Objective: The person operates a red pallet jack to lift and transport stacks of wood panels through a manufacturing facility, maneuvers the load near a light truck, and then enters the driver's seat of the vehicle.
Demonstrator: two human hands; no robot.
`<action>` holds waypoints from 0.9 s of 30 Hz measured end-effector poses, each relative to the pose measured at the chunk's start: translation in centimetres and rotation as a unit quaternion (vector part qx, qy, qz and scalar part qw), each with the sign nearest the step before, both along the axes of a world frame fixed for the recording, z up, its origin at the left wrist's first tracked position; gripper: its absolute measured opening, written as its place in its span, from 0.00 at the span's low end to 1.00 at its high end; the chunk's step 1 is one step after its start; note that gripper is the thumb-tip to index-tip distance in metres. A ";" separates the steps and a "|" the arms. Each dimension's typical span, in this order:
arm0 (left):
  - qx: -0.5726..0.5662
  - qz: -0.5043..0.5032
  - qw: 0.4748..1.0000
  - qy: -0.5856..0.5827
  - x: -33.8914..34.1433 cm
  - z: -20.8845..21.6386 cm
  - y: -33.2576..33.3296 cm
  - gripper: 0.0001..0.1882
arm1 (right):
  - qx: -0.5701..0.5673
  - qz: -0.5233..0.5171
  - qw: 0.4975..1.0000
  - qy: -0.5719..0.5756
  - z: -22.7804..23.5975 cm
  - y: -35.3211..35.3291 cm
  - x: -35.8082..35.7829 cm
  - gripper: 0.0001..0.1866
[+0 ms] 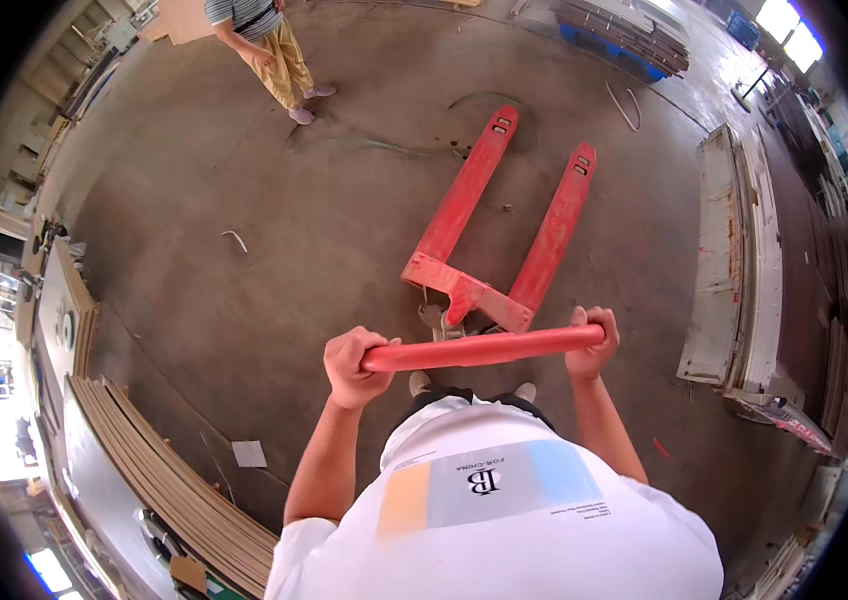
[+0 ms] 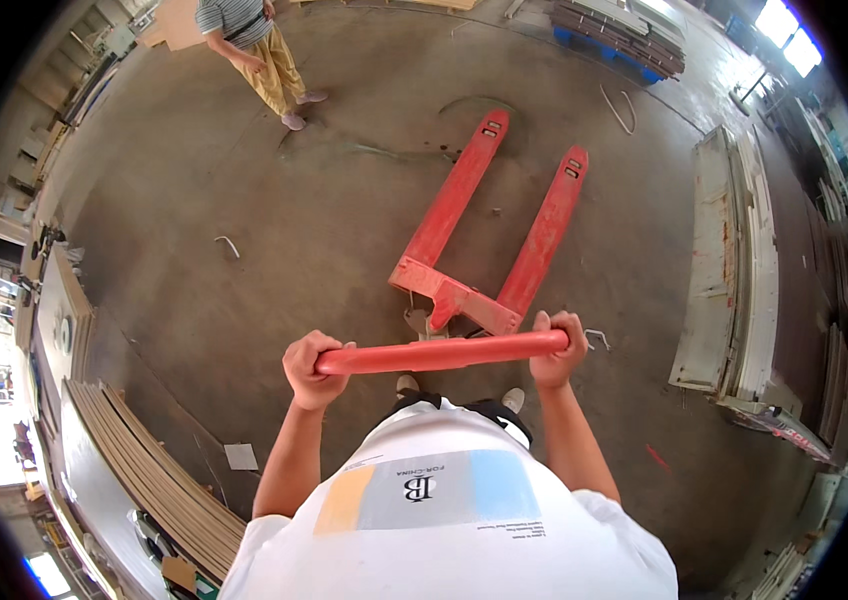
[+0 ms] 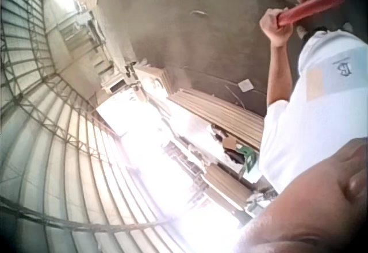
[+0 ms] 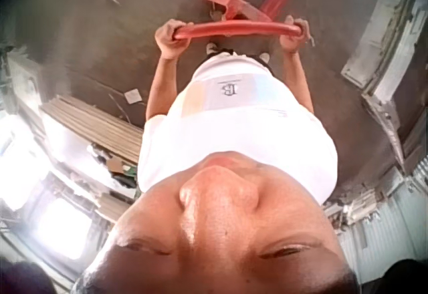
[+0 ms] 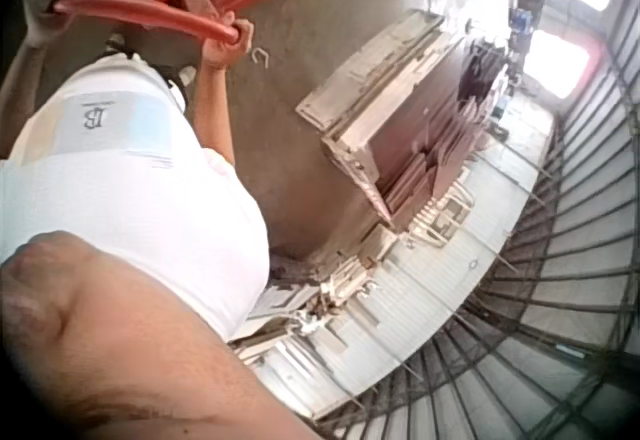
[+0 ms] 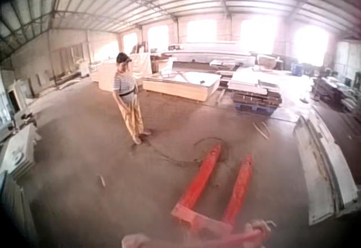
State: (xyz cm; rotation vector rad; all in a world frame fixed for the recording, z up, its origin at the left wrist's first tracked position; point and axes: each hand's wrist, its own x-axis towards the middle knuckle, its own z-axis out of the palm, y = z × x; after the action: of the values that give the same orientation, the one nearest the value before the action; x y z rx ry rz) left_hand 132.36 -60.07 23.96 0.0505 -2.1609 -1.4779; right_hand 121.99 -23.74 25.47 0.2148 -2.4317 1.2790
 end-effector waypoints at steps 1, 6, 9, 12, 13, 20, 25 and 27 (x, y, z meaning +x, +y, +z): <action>0.010 -0.021 1.000 0.005 -0.4 -0.4 0.2 0.16 | -0.010 -0.024 1.000 -0.004 -0.5 1.0 1.3 0.15; 0.019 -0.074 0.997 0.023 -2.5 -1.6 0.4 0.17 | 0.030 -0.058 0.998 0.018 0.5 1.4 4.0 0.15; -0.003 -0.074 0.996 0.041 -2.8 -2.1 0.0 0.17 | -0.006 -0.061 0.998 0.014 -0.6 1.5 4.2 0.16; -0.002 -0.074 0.996 0.041 -2.0 -2.4 0.3 0.17 | -0.009 -0.055 0.998 0.020 -1.2 2.0 5.5 0.16; 0.006 -0.076 0.996 0.045 -1.8 -2.5 0.5 0.17 | -0.001 -0.055 0.998 0.026 -1.3 2.1 6.0 0.16; 0.033 -0.070 0.996 0.048 -2.8 -4.8 0.9 0.17 | 0.013 -0.071 0.997 0.027 -0.1 1.1 5.7 0.16; 0.054 -0.054 0.997 -0.013 -4.8 -5.8 0.2 0.16 | 0.034 -0.085 0.996 0.017 0.4 -0.7 4.1 0.16; 0.061 -0.050 0.997 -0.025 -6.4 -6.1 -0.5 0.16 | 0.035 -0.086 0.996 0.018 0.5 -1.4 2.9 0.16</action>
State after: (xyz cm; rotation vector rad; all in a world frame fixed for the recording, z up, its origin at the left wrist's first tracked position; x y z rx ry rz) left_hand 125.98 -60.59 17.84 0.0235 -2.1371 -1.6818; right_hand 124.89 -25.15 25.93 0.0453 -2.4071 1.1077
